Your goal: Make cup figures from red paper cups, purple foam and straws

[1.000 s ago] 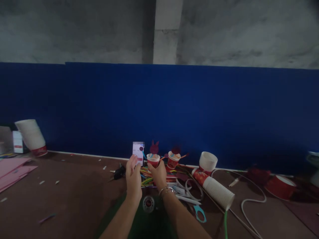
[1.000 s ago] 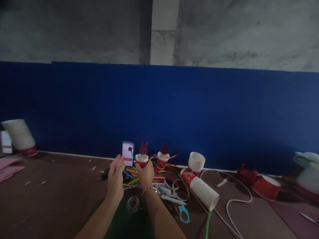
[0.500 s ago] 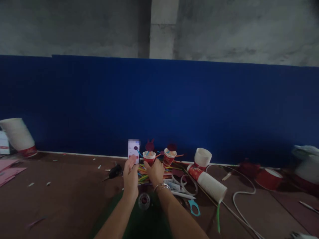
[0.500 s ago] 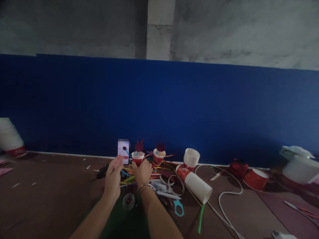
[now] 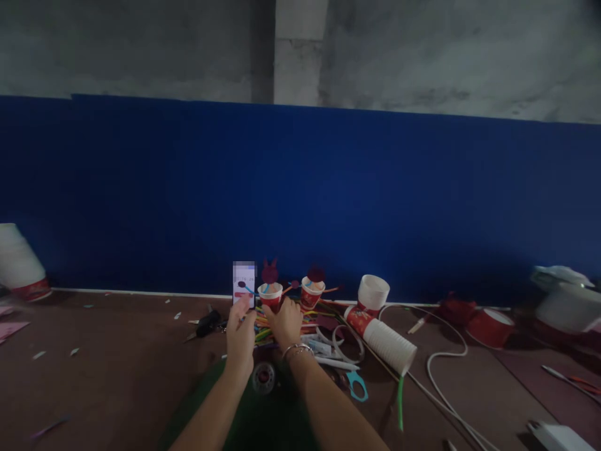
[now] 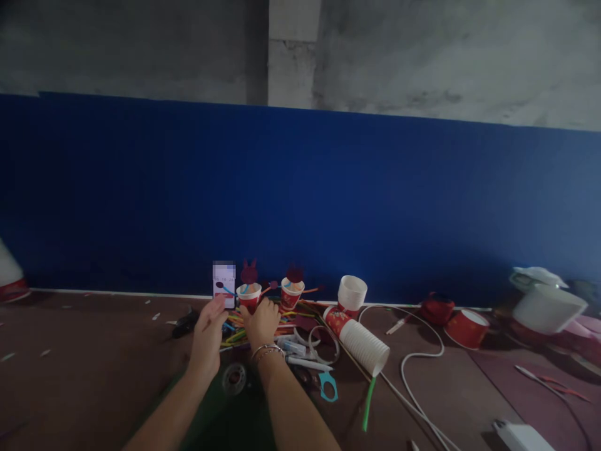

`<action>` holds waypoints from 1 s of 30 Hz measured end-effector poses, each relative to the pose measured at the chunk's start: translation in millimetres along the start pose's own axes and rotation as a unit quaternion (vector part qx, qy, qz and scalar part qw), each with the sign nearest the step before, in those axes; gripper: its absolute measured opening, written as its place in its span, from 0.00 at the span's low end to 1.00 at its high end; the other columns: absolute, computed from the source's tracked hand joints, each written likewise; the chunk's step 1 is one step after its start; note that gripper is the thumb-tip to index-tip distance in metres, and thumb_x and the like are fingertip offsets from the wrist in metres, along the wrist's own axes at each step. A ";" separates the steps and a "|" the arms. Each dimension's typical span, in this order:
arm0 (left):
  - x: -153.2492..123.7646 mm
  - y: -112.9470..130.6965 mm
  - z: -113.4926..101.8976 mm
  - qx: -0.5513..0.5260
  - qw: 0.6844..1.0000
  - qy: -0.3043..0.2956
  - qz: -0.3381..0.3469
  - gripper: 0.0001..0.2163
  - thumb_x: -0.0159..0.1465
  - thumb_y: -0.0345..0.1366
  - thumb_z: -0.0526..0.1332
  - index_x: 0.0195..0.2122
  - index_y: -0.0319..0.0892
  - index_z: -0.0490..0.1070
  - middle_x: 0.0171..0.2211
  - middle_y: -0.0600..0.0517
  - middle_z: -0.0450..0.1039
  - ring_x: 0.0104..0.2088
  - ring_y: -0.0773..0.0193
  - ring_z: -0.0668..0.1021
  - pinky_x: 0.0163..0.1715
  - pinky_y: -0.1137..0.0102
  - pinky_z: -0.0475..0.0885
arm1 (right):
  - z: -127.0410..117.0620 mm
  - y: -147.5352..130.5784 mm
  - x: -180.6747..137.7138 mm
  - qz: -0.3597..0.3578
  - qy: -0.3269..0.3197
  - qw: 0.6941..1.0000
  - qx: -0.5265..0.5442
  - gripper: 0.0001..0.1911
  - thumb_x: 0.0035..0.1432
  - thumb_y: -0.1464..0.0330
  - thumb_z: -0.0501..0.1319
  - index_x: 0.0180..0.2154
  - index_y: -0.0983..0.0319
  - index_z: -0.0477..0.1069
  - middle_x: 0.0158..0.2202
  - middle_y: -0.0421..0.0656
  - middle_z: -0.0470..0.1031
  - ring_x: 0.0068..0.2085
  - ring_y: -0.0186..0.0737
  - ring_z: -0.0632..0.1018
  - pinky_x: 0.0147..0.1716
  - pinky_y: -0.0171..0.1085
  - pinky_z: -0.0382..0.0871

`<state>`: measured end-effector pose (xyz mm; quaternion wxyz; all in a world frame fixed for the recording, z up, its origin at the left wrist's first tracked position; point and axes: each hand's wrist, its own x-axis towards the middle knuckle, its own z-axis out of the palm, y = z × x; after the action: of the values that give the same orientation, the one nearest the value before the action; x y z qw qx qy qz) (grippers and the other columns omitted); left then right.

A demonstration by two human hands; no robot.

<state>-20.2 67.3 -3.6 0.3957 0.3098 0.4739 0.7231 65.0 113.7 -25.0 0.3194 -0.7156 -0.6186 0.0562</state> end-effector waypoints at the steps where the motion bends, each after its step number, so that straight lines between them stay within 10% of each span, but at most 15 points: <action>1: 0.7 -3.5 -0.9 0.013 1.000 0.007 -0.005 0.17 0.53 0.29 0.58 0.45 0.42 0.69 0.54 0.46 0.68 0.57 0.56 0.67 0.57 0.63 0.60 | -0.7 0.1 -0.2 -0.002 -0.003 1.000 0.001 0.24 0.51 0.55 0.61 0.42 0.67 0.69 0.41 0.56 0.76 0.46 0.56 0.73 0.42 0.44 0.61; 30: 16.9 -36.8 -11.6 0.043 0.998 -0.019 -0.051 0.17 0.55 0.30 0.59 0.47 0.43 0.69 0.59 0.47 0.63 0.60 0.55 0.64 0.58 0.63 0.58 | -4.9 -13.0 -2.6 -0.007 -0.013 1.000 0.005 0.31 0.47 0.53 0.62 0.45 0.71 0.69 0.43 0.59 0.74 0.47 0.58 0.71 0.44 0.47 0.60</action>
<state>-27.8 85.6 -40.8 0.4274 0.3152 0.5125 0.6748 55.7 109.9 -15.1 0.3154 -0.7091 -0.6271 0.0667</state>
